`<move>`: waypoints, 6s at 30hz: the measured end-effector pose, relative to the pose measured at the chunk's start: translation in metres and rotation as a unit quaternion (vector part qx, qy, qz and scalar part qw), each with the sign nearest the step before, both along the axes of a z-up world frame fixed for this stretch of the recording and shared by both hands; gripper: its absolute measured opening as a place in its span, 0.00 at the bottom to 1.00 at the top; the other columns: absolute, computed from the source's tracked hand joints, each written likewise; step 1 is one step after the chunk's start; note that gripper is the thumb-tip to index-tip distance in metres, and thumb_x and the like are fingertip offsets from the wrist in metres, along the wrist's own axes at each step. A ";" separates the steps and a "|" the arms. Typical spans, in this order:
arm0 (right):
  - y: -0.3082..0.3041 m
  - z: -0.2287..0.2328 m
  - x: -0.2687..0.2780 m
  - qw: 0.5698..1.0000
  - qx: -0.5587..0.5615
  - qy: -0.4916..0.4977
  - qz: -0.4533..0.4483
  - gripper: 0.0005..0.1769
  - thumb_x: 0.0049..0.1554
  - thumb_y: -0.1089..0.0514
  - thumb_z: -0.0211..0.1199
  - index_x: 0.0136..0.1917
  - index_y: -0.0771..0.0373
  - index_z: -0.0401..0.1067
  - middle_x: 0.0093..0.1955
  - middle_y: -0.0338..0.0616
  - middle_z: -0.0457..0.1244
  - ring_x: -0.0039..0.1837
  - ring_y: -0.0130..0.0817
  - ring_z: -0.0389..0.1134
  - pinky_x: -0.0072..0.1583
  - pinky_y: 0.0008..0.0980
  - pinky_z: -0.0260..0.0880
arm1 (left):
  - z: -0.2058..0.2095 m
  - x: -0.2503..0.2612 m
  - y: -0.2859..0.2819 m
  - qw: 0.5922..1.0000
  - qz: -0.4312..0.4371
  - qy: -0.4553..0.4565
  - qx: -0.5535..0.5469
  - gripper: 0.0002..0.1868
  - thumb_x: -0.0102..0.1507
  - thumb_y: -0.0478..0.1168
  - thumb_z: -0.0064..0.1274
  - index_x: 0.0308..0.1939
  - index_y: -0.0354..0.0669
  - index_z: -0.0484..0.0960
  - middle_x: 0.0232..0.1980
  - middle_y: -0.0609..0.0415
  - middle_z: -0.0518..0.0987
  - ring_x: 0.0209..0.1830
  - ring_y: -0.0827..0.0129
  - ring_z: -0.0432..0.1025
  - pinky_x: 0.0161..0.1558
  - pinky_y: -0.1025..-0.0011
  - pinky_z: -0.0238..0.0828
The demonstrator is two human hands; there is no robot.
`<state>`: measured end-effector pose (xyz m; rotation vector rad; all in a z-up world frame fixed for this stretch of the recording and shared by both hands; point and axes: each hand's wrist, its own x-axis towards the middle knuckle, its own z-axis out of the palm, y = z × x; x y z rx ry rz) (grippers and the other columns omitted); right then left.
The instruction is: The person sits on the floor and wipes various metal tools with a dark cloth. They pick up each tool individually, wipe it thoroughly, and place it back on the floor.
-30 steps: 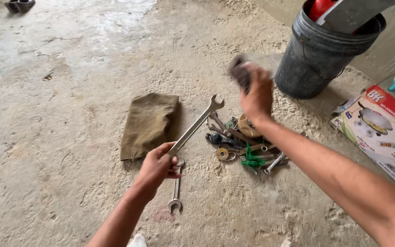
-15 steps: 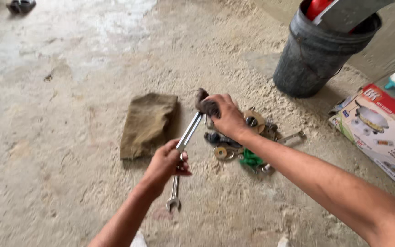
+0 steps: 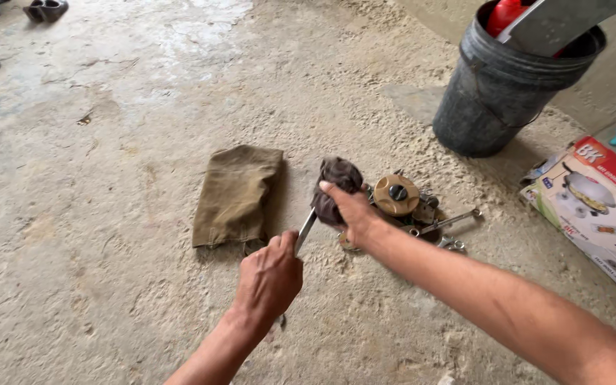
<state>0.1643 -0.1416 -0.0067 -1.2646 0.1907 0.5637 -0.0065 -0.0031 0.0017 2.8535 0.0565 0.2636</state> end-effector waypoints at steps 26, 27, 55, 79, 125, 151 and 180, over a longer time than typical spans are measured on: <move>-0.011 0.036 0.012 0.950 0.061 -0.294 0.085 0.28 0.57 0.55 0.68 0.68 0.60 0.63 0.56 0.39 0.62 0.57 0.28 0.66 0.64 0.35 0.70 | 0.022 0.009 0.011 0.524 -0.002 0.207 -0.826 0.30 0.69 0.48 0.32 0.70 0.34 0.69 0.39 0.53 0.77 0.38 0.68 0.76 0.53 0.61 0.82; -0.013 0.036 0.015 0.953 0.060 -0.281 0.094 0.28 0.57 0.55 0.68 0.68 0.59 0.63 0.55 0.39 0.62 0.57 0.29 0.66 0.63 0.36 0.72 | 0.022 0.009 0.012 0.530 -0.010 0.219 -0.819 0.29 0.71 0.46 0.34 0.71 0.32 0.70 0.38 0.53 0.76 0.39 0.68 0.75 0.54 0.61 0.82; -0.041 0.027 0.011 0.435 -0.279 -0.833 0.197 0.28 0.55 0.67 0.67 0.66 0.51 0.68 0.68 0.37 0.65 0.71 0.36 0.64 0.71 0.41 0.67 | 0.005 0.010 0.013 0.676 -0.005 0.210 -0.706 0.26 0.69 0.43 0.47 0.70 0.37 0.66 0.51 0.52 0.81 0.42 0.72 0.77 0.53 0.67 0.82; -0.015 0.003 -0.021 0.431 -0.207 -0.864 0.155 0.26 0.57 0.59 0.60 0.68 0.57 0.60 0.58 0.49 0.63 0.56 0.47 0.70 0.58 0.45 0.75 | -0.001 0.005 0.040 0.729 -0.032 0.185 -0.659 0.26 0.71 0.45 0.47 0.68 0.30 0.69 0.56 0.54 0.82 0.50 0.68 0.78 0.62 0.63 0.79; 0.047 -0.258 -0.116 0.948 -0.263 0.080 0.159 0.31 0.53 0.59 0.59 0.69 0.55 0.59 0.52 0.46 0.66 0.51 0.40 0.71 0.54 0.40 0.76 | -0.278 -0.017 0.027 0.905 0.278 0.304 -0.103 0.31 0.63 0.50 0.60 0.68 0.62 0.67 0.57 0.49 0.73 0.56 0.55 0.75 0.53 0.57 0.77; -0.069 -0.247 -0.007 0.972 -0.229 -0.043 -0.028 0.26 0.49 0.54 0.61 0.62 0.57 0.65 0.47 0.49 0.68 0.44 0.43 0.71 0.48 0.48 0.75 | -0.266 0.098 -0.011 0.950 0.203 0.214 -0.101 0.32 0.70 0.48 0.46 0.77 0.51 0.58 0.76 0.38 0.59 0.71 0.47 0.59 0.67 0.46 0.58; 0.048 -0.264 -0.011 0.851 -0.487 -0.178 0.084 0.33 0.53 0.51 0.65 0.67 0.62 0.58 0.57 0.49 0.62 0.58 0.43 0.67 0.57 0.47 0.75 | -0.304 0.074 0.115 0.984 0.056 0.170 -0.002 0.24 0.66 0.36 0.46 0.67 0.55 0.75 0.65 0.39 0.69 0.69 0.49 0.62 0.66 0.50 0.63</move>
